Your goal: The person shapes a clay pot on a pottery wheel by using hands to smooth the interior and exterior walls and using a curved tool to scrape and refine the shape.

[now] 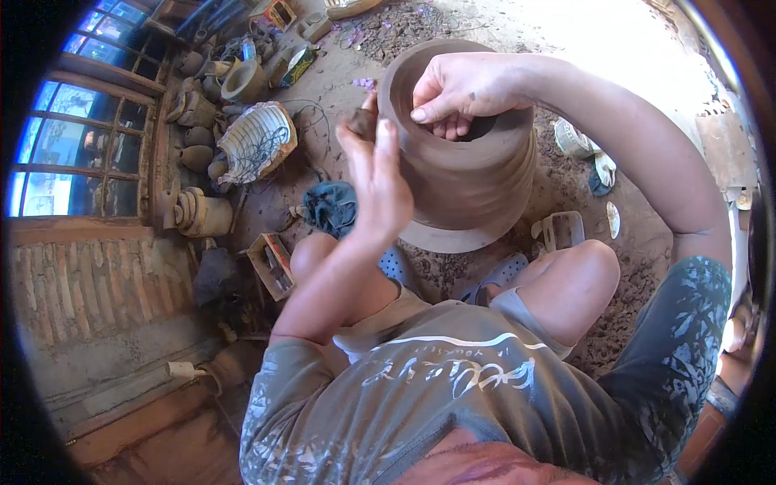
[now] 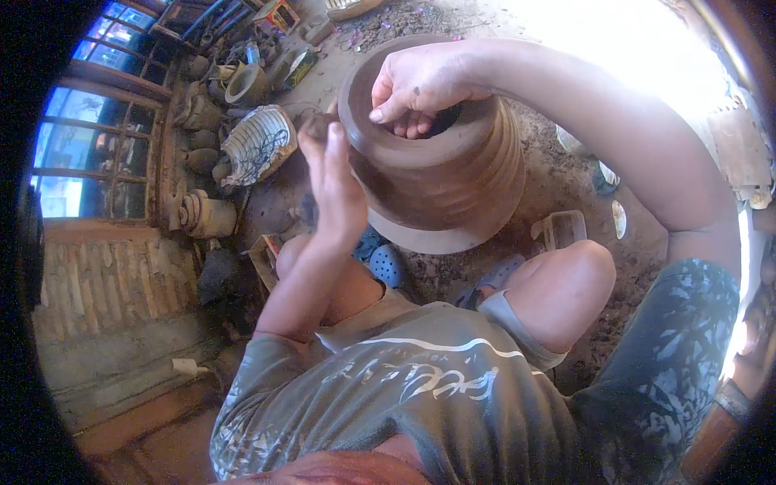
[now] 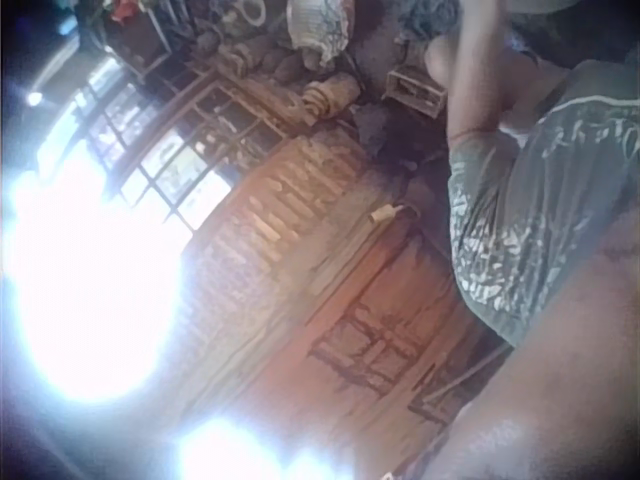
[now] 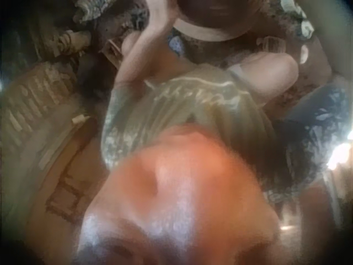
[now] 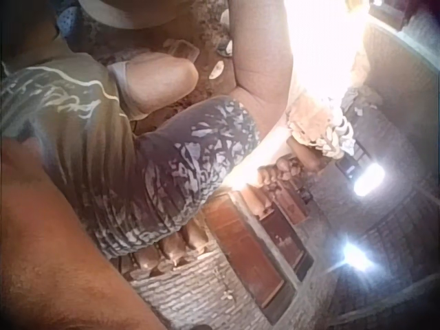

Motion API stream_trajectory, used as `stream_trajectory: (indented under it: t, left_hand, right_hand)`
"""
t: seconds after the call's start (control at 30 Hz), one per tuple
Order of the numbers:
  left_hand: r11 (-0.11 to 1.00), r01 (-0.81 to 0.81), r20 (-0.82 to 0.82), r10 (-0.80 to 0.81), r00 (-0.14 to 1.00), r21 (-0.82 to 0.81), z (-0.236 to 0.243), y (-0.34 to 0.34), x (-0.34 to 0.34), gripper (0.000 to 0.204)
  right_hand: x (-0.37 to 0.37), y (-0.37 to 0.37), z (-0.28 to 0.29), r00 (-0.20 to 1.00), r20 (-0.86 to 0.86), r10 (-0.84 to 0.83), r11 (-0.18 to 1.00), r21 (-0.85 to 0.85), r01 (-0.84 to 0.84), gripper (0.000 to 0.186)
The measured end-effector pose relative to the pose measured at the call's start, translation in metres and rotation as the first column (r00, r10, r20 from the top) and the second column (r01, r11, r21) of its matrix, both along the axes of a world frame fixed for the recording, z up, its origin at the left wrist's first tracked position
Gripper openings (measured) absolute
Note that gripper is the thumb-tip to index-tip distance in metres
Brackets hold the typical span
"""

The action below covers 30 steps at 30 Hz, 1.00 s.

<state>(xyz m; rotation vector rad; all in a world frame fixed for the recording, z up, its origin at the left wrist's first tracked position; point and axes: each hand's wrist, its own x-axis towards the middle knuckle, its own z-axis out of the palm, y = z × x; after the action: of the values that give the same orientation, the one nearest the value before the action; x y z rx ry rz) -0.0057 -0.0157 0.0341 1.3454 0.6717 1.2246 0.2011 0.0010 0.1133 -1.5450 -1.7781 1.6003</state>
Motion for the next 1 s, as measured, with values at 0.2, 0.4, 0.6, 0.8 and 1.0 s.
stream_trajectory:
  t: [0.2,0.4,0.6,0.8,1.0]
  left_hand:
    - [1.0,-0.008,0.03,0.007,1.0,0.011,-0.015,0.028,0.018,0.052]
    - [0.958,0.283,-0.059,-0.28,0.958,0.051,-0.007,0.089,0.009,0.043]
    - [0.841,0.541,0.002,-0.541,0.841,0.009,-0.008,0.162,0.052,0.04]
    - [0.84,0.543,-0.333,-0.504,0.797,0.027,0.025,0.185,0.063,0.069]
    - [0.952,0.297,-0.335,-0.304,0.892,-0.073,0.057,0.128,0.03,0.048]
  right_hand:
    - [0.001,-0.004,0.005,0.992,0.054,0.114,0.993,0.034,-0.116,0.028]
    - [-0.003,-0.002,0.013,0.976,0.13,0.177,0.981,0.06,-0.186,0.033]
    - [0.0,0.002,0.016,0.954,0.193,0.23,0.963,0.095,-0.252,0.031]
    - [0.008,0.003,0.016,0.92,0.239,0.312,0.93,0.122,-0.347,0.03]
    - [0.009,-0.006,0.047,0.734,0.554,0.393,0.83,0.128,-0.542,0.03]
